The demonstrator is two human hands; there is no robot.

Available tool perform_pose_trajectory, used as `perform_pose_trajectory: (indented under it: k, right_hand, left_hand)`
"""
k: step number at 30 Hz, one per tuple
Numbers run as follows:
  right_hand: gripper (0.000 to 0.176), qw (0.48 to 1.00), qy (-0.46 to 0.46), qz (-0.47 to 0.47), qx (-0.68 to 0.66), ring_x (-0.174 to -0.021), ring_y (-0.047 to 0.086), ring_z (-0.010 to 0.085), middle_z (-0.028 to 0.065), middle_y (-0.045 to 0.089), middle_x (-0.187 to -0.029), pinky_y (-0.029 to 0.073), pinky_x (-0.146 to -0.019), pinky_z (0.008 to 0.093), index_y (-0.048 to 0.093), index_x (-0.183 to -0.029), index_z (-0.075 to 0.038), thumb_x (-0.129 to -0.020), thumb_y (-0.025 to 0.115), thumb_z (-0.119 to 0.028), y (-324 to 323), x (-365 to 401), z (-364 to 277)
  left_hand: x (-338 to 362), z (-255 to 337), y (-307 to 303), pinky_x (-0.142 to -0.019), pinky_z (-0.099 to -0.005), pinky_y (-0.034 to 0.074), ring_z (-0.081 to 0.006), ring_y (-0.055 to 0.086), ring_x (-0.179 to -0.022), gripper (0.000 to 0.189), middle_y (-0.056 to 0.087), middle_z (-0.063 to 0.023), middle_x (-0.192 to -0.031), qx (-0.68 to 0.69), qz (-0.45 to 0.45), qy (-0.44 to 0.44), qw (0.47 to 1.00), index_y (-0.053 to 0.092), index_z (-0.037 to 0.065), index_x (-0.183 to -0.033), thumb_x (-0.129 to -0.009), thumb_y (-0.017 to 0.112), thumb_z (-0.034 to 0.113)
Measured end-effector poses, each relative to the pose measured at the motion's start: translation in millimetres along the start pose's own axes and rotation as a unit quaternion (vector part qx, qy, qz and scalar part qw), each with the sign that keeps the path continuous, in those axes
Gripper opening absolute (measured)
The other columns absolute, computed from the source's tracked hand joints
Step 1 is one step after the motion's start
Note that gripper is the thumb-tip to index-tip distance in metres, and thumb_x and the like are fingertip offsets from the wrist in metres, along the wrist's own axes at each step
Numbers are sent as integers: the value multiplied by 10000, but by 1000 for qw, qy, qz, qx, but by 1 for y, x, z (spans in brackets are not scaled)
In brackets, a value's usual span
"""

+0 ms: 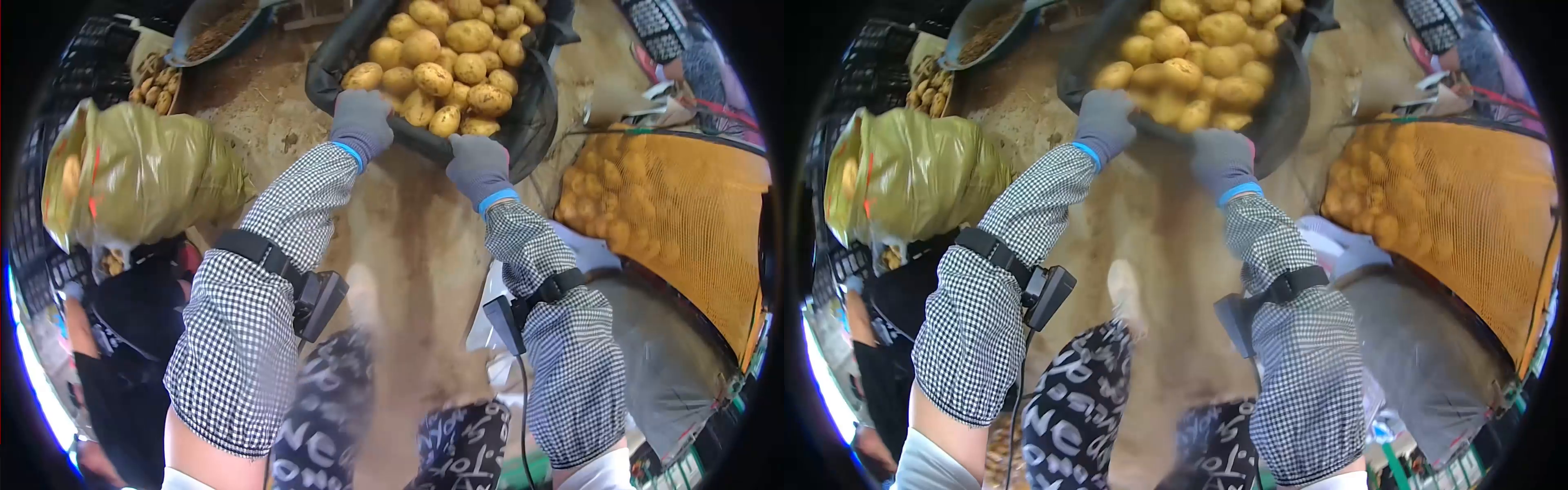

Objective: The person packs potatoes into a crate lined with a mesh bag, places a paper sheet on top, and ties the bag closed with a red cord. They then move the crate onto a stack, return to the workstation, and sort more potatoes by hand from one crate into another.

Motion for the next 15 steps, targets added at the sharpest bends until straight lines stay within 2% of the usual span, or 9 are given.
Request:
perform_pose_trajectory:
  k: [2, 3, 6, 7, 11, 13, 14, 15]
  right_hand:
    - [221, 998, -19, 51, 8, -922, 670, 291, 94, 701, -928, 525, -769, 415, 692, -955, -113, -778, 575, -175, 1, 14, -5]
    - [224, 998, -32, 60, 4, -918, 673, 299, 102, 703, -925, 525, -773, 419, 701, -950, -114, -783, 565, -173, -7, 11, 3]
    - [213, 985, -34, 164, 41, -899, 675, 308, 113, 704, -913, 521, -775, 427, 713, -911, -122, -785, 551, -180, 12, 40, 17]
    - [212, 984, -54, 165, 45, -892, 675, 310, 115, 703, -906, 521, -773, 427, 714, -909, -126, -781, 552, -179, 18, 52, 18]
    - [207, 969, -122, 198, 80, -869, 677, 315, 117, 703, -881, 520, -760, 429, 719, -891, -137, -764, 561, -178, 52, 142, 32]
    - [193, 957, -150, 227, 102, -861, 677, 315, 115, 703, -860, 518, -753, 432, 723, -859, -146, -744, 571, -174, 69, 195, 39]
    - [195, 953, -167, 230, 110, -863, 677, 317, 115, 703, -861, 518, -757, 433, 724, -859, -148, -741, 571, -173, 76, 220, 44]
    - [197, 948, -186, 228, 118, -865, 677, 318, 115, 703, -862, 518, -761, 434, 725, -860, -151, -738, 572, -171, 84, 245, 48]
  left_hand:
    - [17, 7, 5, -823, -416, 472, -292, 619, -930, 208, 661, -95, -901, -34, 40, 5, 999, 725, 144, -885, -702, 629, 172]
    - [4, 8, 4, -842, -400, 488, -276, 641, -940, 236, 678, -91, -943, -58, 25, -4, 998, 737, 167, -936, -748, 597, 197]
    - [31, 37, 10, -843, -391, 496, -262, 658, -952, 254, 693, -83, -992, -103, -14, -51, 993, 738, 181, -967, -787, 562, 211]
    - [48, 47, 11, -828, -393, 508, -258, 672, -939, 256, 707, -73, -984, -99, 45, -69, 992, 739, 188, -946, -803, 529, 218]
    - [160, 114, 26, -788, -401, 522, -285, 685, -863, 243, 714, -93, -889, -110, 94, -95, 985, 740, 157, -881, -781, 528, 222]
    - [221, 157, 30, -819, -398, 510, -286, 673, -939, 273, 706, -129, -967, -100, 64, -137, 983, 729, 119, -917, -780, 524, 236]
    - [250, 180, 29, -843, -394, 501, -281, 662, -980, 287, 702, -131, -993, -113, 76, -148, 980, 722, 120, -948, -783, 520, 241]
    - [277, 200, 34, -858, -399, 496, -285, 656, -996, 292, 700, -128, -1009, -95, 48, -163, 981, 718, 112, -954, -787, 521, 250]
Point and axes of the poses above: each hand's wrist, its own x-axis away from the middle knuckle, its own y-axis out of the palm, z = x × y, the point moved 8 cm from there along -x, towards the middle knuckle
